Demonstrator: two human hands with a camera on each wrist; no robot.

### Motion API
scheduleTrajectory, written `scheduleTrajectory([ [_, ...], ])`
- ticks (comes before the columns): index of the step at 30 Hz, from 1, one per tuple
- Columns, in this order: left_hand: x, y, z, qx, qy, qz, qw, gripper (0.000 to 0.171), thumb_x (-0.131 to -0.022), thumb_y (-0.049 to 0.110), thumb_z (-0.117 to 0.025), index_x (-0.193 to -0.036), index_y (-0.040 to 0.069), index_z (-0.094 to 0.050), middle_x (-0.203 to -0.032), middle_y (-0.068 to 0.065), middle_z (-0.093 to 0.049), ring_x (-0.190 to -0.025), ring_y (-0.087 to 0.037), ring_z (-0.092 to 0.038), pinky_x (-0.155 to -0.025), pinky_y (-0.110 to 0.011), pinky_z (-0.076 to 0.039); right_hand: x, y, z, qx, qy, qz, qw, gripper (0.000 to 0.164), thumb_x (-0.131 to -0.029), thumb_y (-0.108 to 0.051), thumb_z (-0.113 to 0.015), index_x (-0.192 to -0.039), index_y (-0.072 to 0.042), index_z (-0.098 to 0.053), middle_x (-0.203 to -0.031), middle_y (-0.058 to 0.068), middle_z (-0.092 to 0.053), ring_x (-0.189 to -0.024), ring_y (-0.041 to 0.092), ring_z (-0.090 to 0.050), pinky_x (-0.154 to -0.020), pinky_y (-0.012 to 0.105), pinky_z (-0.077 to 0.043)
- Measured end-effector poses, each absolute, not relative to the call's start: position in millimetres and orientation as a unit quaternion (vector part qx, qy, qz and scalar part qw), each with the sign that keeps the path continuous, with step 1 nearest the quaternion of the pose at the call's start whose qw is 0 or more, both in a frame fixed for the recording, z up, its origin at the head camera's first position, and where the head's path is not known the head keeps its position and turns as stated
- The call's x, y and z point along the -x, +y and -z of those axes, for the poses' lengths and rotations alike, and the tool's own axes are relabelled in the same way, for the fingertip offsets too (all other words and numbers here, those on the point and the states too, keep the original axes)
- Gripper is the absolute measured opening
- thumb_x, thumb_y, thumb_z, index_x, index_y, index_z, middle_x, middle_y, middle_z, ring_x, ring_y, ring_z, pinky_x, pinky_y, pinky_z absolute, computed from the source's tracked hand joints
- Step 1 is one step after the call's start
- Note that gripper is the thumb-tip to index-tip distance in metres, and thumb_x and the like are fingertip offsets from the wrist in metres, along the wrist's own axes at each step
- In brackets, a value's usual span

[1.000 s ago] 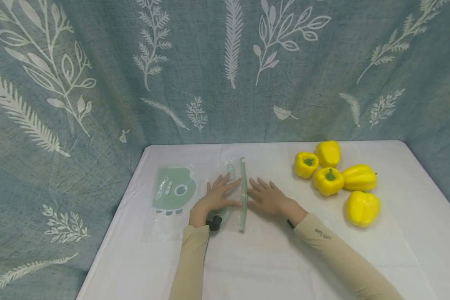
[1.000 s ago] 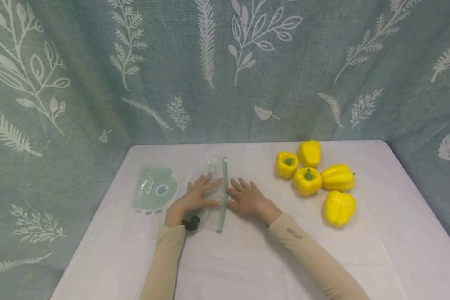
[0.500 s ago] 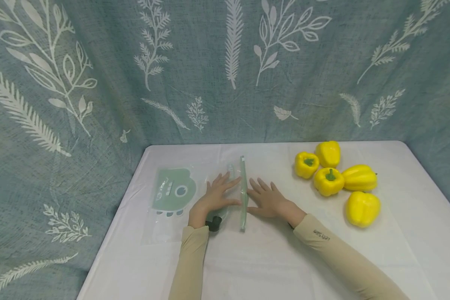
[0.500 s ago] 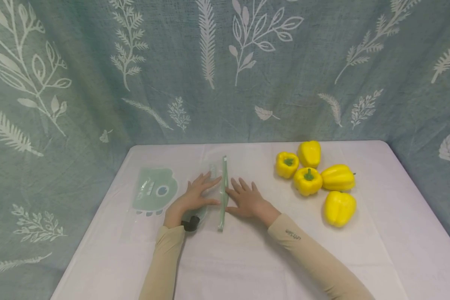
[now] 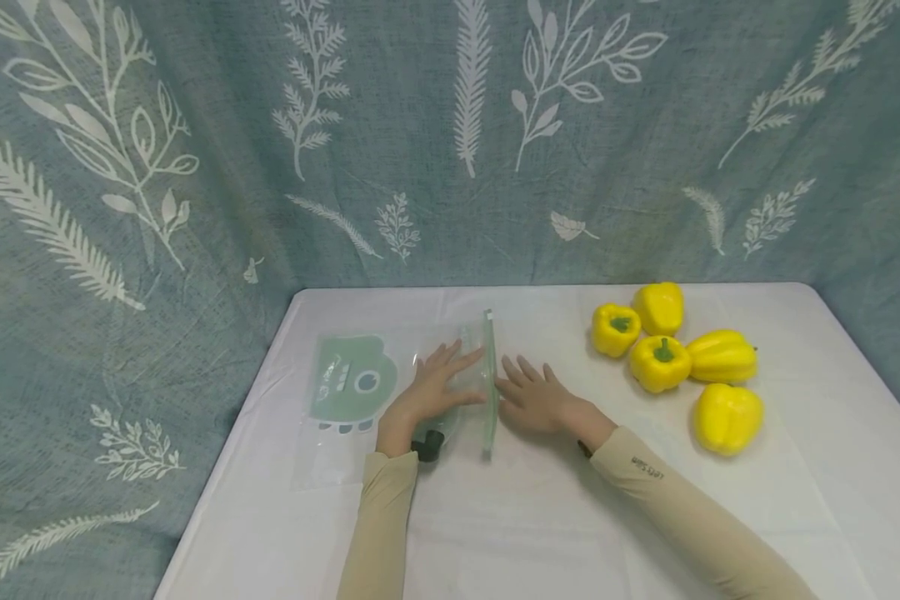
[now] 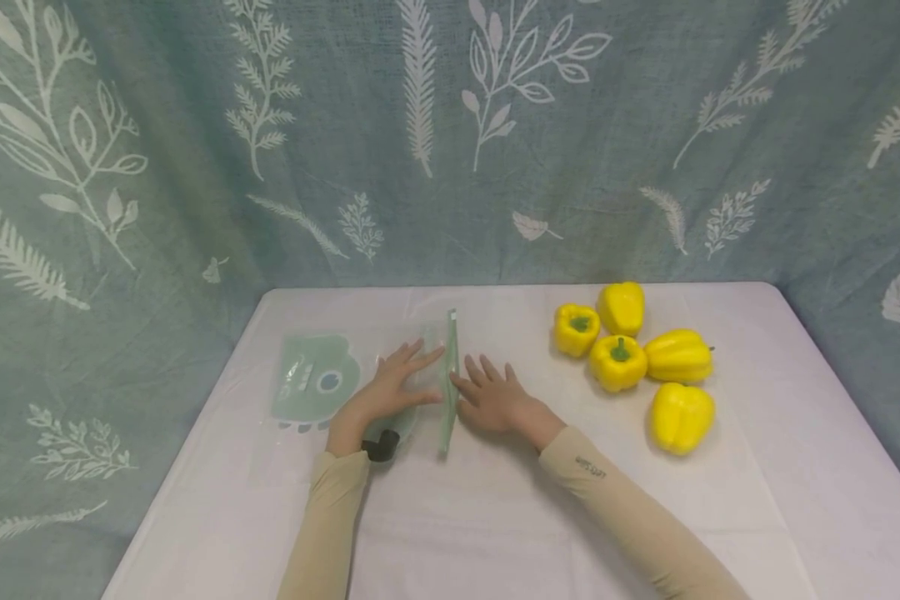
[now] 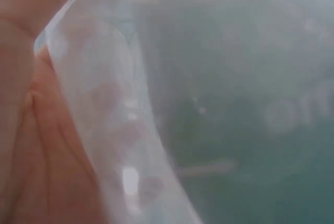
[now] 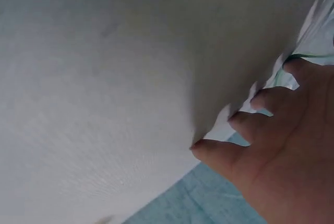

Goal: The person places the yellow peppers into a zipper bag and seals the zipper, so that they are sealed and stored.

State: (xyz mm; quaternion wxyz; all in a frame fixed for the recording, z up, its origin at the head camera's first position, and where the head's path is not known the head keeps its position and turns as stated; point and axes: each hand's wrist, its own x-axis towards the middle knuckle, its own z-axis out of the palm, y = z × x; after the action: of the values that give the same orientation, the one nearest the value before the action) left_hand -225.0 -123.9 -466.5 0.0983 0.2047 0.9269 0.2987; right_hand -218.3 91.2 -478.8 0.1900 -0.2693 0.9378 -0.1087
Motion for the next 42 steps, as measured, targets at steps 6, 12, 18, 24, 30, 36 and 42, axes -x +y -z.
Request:
scheduleTrajectory([
  [6, 224, -122, 468, -0.196, 0.926, -0.303, 0.114, 0.077, -0.075, 0.048, -0.071, -0.142, 0.032, -0.036, -0.154, -0.012, -0.016, -0.141, -0.037, -0.006, -0.108, -0.064, 0.004, 224, 95, 478, 0.272, 0.932, 0.124, 0.207, 0.054, -0.100, -0.045, -0.022, -0.147, -0.019, -0.027, -0.155, 0.009, -0.005, -0.142, 0.031, 0.000, -0.111, 0.060, -0.003],
  [12, 225, -120, 470, -0.198, 0.930, -0.290, 0.112, 0.079, -0.073, 0.048, -0.072, -0.141, 0.031, -0.038, -0.153, -0.013, -0.017, -0.141, -0.038, -0.006, -0.107, -0.065, 0.002, 224, 97, 480, 0.284, 0.932, 0.133, 0.184, 0.059, -0.097, -0.052, -0.032, -0.145, -0.017, -0.031, -0.155, 0.011, -0.010, -0.142, 0.034, -0.004, -0.109, 0.062, -0.006],
  [18, 223, -120, 469, -0.203, 0.932, -0.284, 0.102, 0.079, -0.072, 0.048, -0.072, -0.141, 0.031, -0.038, -0.153, -0.014, -0.018, -0.141, -0.039, -0.007, -0.107, -0.065, 0.002, 220, 94, 483, 0.292, 0.936, 0.111, 0.163, 0.066, -0.092, -0.053, -0.044, -0.145, -0.015, -0.032, -0.154, 0.013, -0.009, -0.141, 0.036, -0.005, -0.107, 0.065, -0.009],
  [24, 223, -122, 468, -0.205, 0.933, -0.278, 0.096, 0.079, -0.073, 0.048, -0.072, -0.141, 0.030, -0.038, -0.153, -0.014, -0.019, -0.141, -0.039, -0.008, -0.107, -0.066, 0.001, 218, 89, 486, 0.290, 0.941, 0.077, 0.156, 0.068, -0.091, -0.054, -0.045, -0.146, -0.017, -0.029, -0.155, 0.012, -0.007, -0.141, 0.036, -0.005, -0.106, 0.067, -0.011],
  [30, 223, -123, 466, -0.213, 0.937, -0.269, 0.066, 0.076, -0.073, 0.049, -0.071, -0.140, 0.030, -0.040, -0.151, -0.016, -0.024, -0.139, -0.041, -0.012, -0.106, -0.067, -0.001, 216, 86, 484, 0.282, 0.943, 0.073, 0.161, 0.070, -0.091, -0.054, -0.045, -0.147, -0.017, -0.027, -0.155, 0.013, -0.007, -0.141, 0.037, -0.004, -0.105, 0.068, -0.010],
  [36, 221, -124, 461, -0.212, 0.941, -0.258, 0.055, 0.071, -0.076, 0.052, -0.065, -0.140, 0.033, -0.040, -0.151, -0.014, -0.026, -0.139, -0.040, -0.016, -0.107, -0.066, -0.003, 214, 84, 482, 0.277, 0.944, 0.058, 0.169, 0.070, -0.092, -0.055, -0.043, -0.147, -0.015, -0.025, -0.155, 0.014, -0.005, -0.141, 0.037, -0.002, -0.105, 0.068, -0.009],
  [42, 218, -125, 456, -0.219, 0.942, -0.253, 0.028, 0.068, -0.078, 0.052, -0.064, -0.139, 0.031, -0.043, -0.148, -0.013, -0.033, -0.138, -0.038, -0.022, -0.107, -0.066, -0.005, 212, 83, 480, 0.285, 0.944, 0.056, 0.159, 0.071, -0.092, -0.055, -0.041, -0.148, -0.015, -0.023, -0.154, 0.017, -0.006, -0.140, 0.040, -0.004, -0.103, 0.070, -0.011],
])
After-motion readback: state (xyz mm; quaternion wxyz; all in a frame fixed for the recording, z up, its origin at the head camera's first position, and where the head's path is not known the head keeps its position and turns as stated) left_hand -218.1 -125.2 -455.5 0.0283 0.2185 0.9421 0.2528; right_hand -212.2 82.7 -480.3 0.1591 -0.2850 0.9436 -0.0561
